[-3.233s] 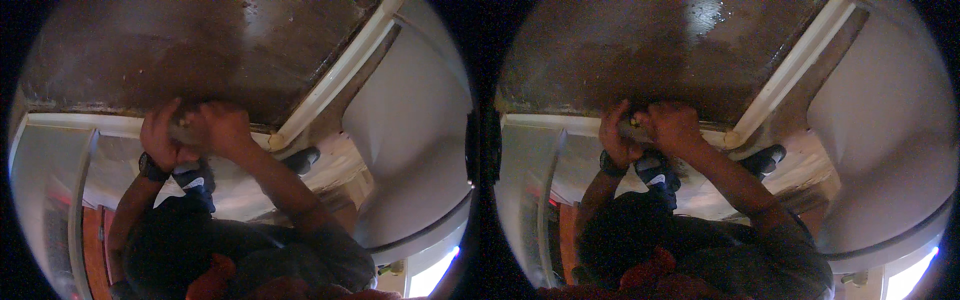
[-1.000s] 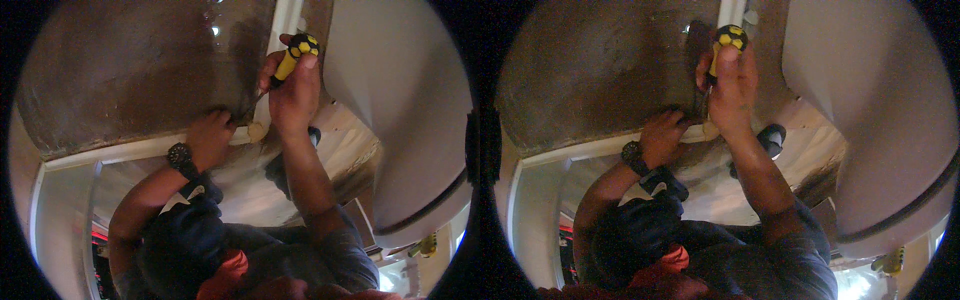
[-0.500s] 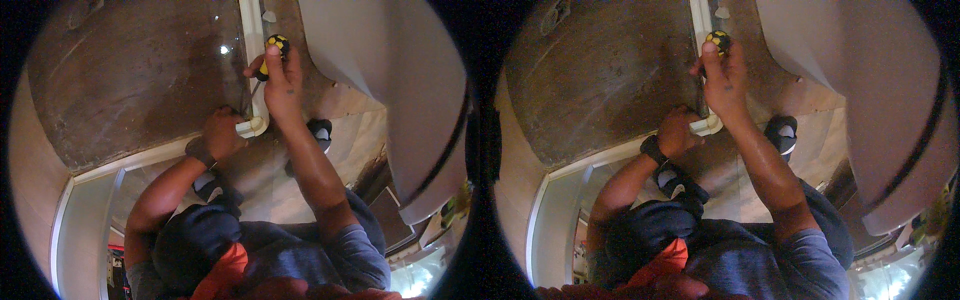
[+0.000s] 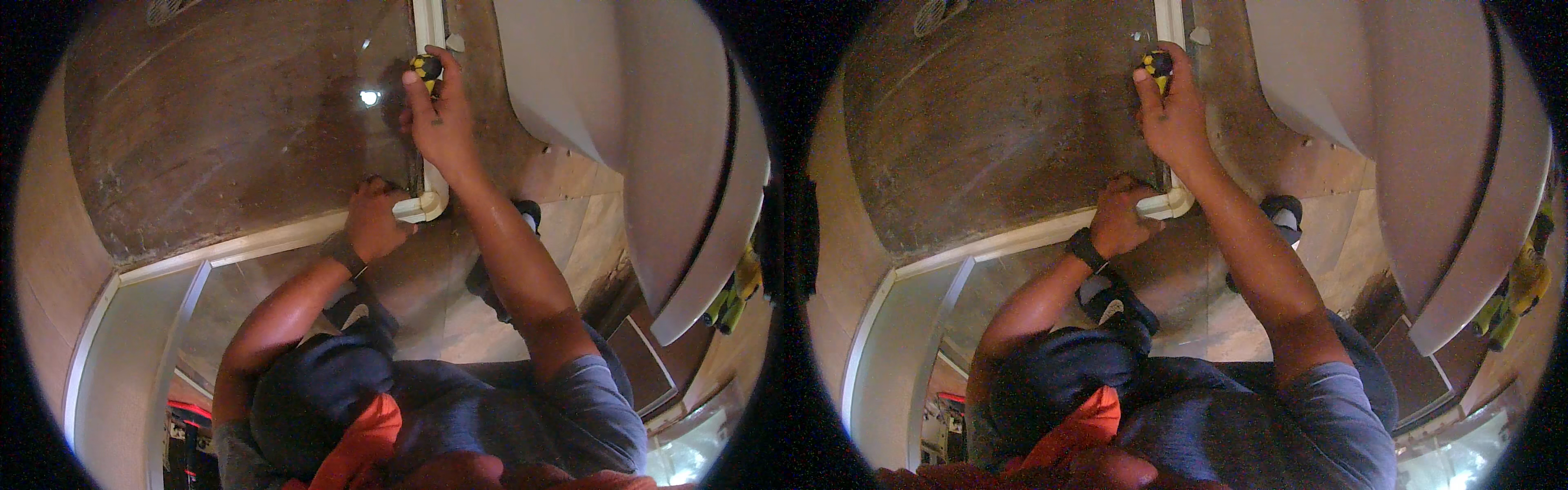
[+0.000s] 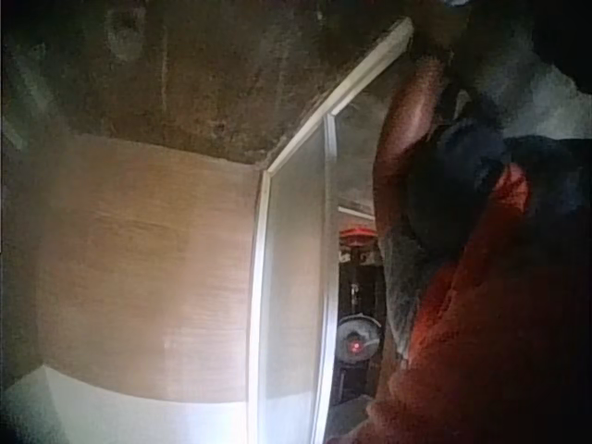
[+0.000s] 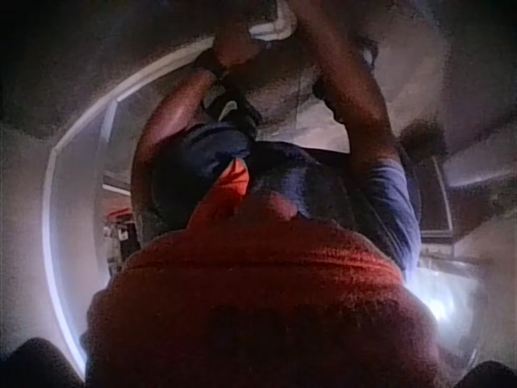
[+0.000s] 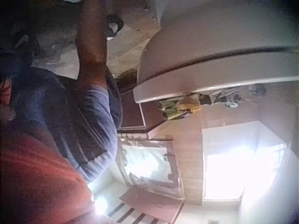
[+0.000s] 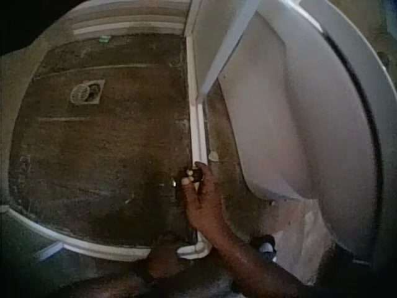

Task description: The person kneels in a bathroom and uses a utility knife and pliers to scrape and pry away old sealant from the shower base perimeter. They repeatedly switch between tools to remove material along the edge and then wipe the area with their hand.

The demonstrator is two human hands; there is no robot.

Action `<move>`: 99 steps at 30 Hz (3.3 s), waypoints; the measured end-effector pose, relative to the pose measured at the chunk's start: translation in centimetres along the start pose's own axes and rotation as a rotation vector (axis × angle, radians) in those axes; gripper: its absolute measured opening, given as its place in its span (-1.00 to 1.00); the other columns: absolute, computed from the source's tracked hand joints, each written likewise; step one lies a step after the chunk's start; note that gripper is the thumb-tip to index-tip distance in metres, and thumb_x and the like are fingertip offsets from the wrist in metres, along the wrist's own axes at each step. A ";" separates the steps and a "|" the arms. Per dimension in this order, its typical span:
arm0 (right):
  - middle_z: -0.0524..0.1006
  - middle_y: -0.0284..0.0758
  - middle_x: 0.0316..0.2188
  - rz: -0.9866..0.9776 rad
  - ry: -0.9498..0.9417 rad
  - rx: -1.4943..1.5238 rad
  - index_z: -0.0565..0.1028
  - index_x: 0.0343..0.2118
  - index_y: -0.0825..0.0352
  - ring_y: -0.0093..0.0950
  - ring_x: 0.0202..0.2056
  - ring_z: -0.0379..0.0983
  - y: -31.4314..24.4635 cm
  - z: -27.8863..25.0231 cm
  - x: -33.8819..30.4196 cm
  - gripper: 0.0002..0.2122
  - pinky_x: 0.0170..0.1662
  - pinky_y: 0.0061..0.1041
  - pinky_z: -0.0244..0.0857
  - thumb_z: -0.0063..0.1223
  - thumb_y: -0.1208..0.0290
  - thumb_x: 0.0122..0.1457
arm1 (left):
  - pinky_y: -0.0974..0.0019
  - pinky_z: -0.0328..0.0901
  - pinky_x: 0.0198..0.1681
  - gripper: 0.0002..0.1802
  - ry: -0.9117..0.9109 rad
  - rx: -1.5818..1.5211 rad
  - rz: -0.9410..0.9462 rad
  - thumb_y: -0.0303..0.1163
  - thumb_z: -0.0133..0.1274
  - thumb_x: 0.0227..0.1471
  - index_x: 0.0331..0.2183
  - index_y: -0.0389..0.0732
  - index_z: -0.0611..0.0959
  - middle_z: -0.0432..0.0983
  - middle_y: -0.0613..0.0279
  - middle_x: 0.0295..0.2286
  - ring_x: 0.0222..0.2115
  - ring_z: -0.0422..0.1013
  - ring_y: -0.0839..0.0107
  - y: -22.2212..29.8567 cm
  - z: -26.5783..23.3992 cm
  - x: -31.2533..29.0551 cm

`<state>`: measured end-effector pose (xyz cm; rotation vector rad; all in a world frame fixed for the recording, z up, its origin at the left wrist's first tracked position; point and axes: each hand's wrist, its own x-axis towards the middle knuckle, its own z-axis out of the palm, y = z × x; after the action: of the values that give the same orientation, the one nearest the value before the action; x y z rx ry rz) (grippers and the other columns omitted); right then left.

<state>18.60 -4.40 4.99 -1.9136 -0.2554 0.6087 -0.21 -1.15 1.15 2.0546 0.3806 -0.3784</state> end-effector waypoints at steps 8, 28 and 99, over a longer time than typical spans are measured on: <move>0.55 -0.15 -0.47 0.095 0.039 -0.090 0.19 0.20 0.28 -0.25 -0.56 0.53 1.0 0.3 0.6 -0.52 -0.43 -0.25 0.38 0.03 0.20 0.34 | -0.04 0.27 0.02 -0.50 -0.012 -0.023 -0.045 -0.26 0.44 -0.36 -0.26 -0.14 0.67 0.47 0.05 -0.20 -0.07 0.36 -0.01 0.5 -0.2 0.0; 0.57 0.08 -0.36 -0.137 0.117 -0.321 0.19 0.17 0.34 0.12 -0.31 0.54 0.6 1.5 0.8 -0.58 -0.27 -0.09 0.41 0.00 0.35 0.34 | 0.01 0.23 0.07 -0.50 -0.029 -0.004 -0.084 -0.28 0.38 -0.32 -0.20 -0.13 0.73 0.48 0.05 -0.15 -0.04 0.33 0.04 0.7 -0.4 -0.1; 0.62 -0.12 -0.47 -0.318 -0.221 -1.201 0.61 -0.28 0.23 -0.10 -0.38 0.61 -1.2 1.4 8.0 -0.67 -0.31 -0.11 0.50 0.12 0.03 0.16 | 0.13 0.39 -0.08 -0.67 0.186 -0.507 -0.094 -0.31 0.24 0.01 -0.22 -0.33 0.67 0.62 -0.15 -0.23 -0.20 0.56 0.03 -0.7 -7.9 12.0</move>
<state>24.74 0.72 3.33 -2.8268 -1.2639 0.4693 11.22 7.42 -0.62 1.5805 0.6191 -0.1256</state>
